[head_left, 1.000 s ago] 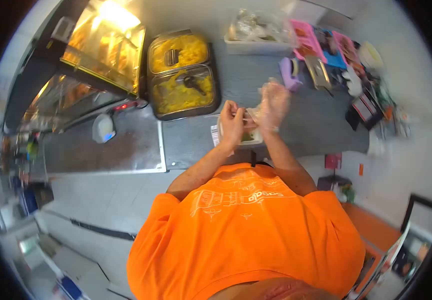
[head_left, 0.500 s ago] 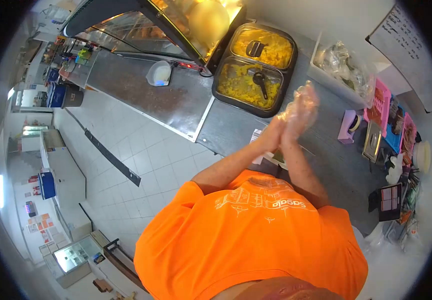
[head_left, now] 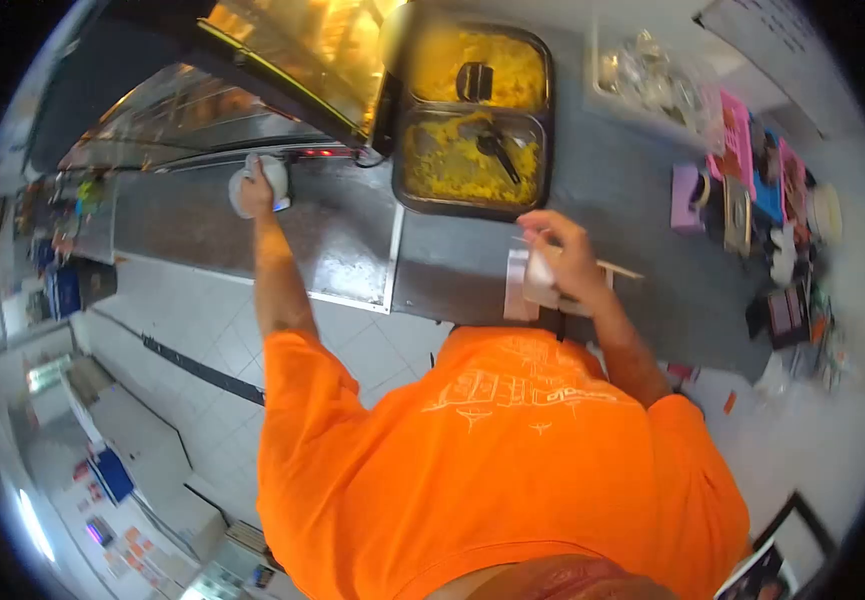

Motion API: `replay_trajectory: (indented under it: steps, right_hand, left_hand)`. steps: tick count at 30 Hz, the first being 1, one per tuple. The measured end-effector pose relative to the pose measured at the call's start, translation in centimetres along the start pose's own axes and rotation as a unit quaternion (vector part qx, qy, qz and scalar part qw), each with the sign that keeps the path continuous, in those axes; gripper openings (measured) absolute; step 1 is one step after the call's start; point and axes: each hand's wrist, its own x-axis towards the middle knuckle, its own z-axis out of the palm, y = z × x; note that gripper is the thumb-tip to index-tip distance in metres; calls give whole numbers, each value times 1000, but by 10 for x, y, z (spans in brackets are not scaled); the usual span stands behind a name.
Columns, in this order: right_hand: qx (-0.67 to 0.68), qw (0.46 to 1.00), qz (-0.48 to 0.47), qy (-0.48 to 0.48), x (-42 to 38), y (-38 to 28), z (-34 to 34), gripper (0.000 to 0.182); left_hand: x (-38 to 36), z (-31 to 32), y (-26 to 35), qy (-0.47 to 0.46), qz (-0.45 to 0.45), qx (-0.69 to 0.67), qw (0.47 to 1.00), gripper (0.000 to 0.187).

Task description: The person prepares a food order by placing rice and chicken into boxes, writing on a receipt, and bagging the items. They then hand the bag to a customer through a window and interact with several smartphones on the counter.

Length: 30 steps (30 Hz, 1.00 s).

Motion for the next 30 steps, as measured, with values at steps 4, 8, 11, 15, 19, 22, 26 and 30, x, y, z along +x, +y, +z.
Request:
replay_trajectory:
  steps: [4,8,11,15,19,22,26,30]
  right_hand:
    - [-202,963,-5,176,-12,35,-68,19]
    - [-344,910,14,231,-56,48,-105,24]
    - [-312,891,37,328,-91,74,-101,24]
    - [-319,862,134,371,-133,105,-104,26]
    - [-363,818,194,401,-183,141,-176,24]
    - [-284,798,253,468,-205,157,-254,30]
    - [-319,758,72,564,-195,230,-401,33]
    - [-398,766,199,463,-154,299,-514,27]
  left_hand:
    - [31,132,-95,-161,75,-62,982,80]
    - [-138,6,47,199,70,-227,951,51]
    - [-260,-39,100,42,224,-319,920,26]
    - [-401,-43,124,-320,517,-271,746,36]
    - [-487,-53,119,-289,637,-102,708,53]
    - [-522,-56,115,-260,640,-76,719,57]
    - [-603,-62,142,-283,589,-70,753,63]
    - [-697,-72,197,-355,590,-74,721,64]
